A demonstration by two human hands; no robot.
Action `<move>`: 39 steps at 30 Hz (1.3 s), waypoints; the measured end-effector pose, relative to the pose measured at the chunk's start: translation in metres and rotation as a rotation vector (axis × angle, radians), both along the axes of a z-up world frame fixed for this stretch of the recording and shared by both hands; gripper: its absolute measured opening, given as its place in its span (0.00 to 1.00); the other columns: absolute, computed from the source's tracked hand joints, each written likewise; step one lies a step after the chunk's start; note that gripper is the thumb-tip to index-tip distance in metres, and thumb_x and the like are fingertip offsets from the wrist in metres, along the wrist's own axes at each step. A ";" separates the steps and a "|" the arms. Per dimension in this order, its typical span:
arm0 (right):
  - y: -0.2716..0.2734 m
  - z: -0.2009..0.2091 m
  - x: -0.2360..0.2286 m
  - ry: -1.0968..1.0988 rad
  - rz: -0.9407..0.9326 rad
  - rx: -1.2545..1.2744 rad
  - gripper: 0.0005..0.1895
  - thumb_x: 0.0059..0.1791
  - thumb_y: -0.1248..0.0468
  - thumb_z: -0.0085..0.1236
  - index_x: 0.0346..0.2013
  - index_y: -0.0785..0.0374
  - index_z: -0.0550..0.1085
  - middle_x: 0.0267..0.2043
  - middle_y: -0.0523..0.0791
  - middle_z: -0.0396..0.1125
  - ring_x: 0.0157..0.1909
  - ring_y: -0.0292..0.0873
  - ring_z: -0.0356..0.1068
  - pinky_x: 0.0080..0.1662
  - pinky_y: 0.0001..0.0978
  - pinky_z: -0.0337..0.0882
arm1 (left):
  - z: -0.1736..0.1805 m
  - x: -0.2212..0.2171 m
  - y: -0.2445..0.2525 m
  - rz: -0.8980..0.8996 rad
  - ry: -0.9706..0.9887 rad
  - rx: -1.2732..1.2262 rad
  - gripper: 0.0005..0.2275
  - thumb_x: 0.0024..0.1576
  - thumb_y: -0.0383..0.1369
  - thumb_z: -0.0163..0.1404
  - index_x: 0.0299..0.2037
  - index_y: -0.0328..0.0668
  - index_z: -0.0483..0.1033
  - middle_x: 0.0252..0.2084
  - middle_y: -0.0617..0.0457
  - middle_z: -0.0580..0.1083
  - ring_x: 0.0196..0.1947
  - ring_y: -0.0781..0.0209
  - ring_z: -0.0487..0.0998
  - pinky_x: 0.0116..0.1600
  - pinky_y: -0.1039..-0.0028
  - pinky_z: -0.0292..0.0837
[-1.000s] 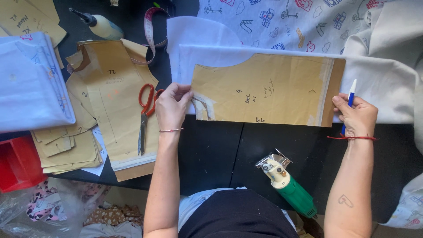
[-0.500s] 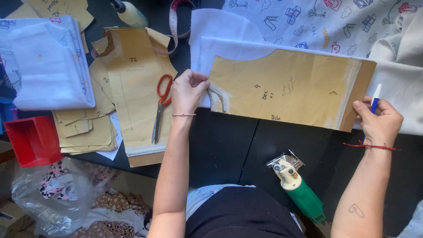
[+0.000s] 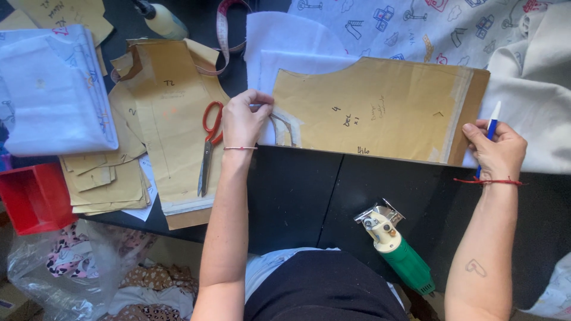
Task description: The person uses an electric fabric cutter to cut a piece of white fabric on a table. They then use scissors to trim the edges of the cut fabric. Finally, they place a paper pattern on the fabric and trace its outline with a pen.
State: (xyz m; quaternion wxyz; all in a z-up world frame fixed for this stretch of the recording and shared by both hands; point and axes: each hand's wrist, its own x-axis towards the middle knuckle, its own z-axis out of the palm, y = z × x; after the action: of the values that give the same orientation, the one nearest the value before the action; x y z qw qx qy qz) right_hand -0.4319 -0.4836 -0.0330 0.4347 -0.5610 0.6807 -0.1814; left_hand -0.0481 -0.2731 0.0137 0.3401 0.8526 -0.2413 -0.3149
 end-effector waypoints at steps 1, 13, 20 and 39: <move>0.001 -0.002 0.001 0.006 -0.009 0.000 0.09 0.43 0.60 0.61 0.34 0.52 0.70 0.23 0.34 0.61 0.22 0.22 0.58 0.23 0.10 0.58 | 0.000 0.000 0.002 -0.009 0.006 0.000 0.05 0.41 0.30 0.49 0.24 0.54 0.75 0.25 0.64 0.74 0.27 0.73 0.75 0.35 0.84 0.64; -0.002 0.003 -0.008 -0.038 0.016 -0.015 0.12 0.39 0.58 0.65 0.30 0.58 0.70 0.23 0.38 0.64 0.20 0.25 0.62 0.25 0.09 0.63 | -0.007 -0.018 0.000 -0.029 -0.236 0.099 0.04 0.46 0.34 0.51 0.29 0.61 0.76 0.29 0.62 0.73 0.31 0.60 0.74 0.38 0.69 0.69; -0.003 0.008 -0.004 0.046 0.077 -0.048 0.14 0.38 0.59 0.65 0.30 0.61 0.71 0.24 0.40 0.64 0.24 0.28 0.62 0.28 0.15 0.64 | 0.000 -0.043 -0.010 -0.101 -0.688 0.126 0.03 0.44 0.31 0.51 0.28 0.50 0.73 0.28 0.55 0.67 0.30 0.52 0.71 0.33 0.64 0.69; -0.004 0.015 0.011 0.329 0.155 -0.133 0.15 0.38 0.56 0.63 0.35 0.53 0.70 0.29 0.38 0.66 0.29 0.34 0.64 0.32 0.25 0.64 | -0.017 -0.151 -0.056 -0.541 -0.563 -0.099 0.24 0.31 0.44 0.60 0.37 0.51 0.66 0.55 0.50 0.55 0.57 0.55 0.54 0.58 0.40 0.35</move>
State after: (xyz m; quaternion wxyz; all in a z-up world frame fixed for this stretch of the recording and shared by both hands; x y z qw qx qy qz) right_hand -0.4205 -0.4881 -0.0180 0.2923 -0.6614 0.6838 -0.0976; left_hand -0.1991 -0.3296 -0.0032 0.2060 0.7939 -0.5559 -0.1352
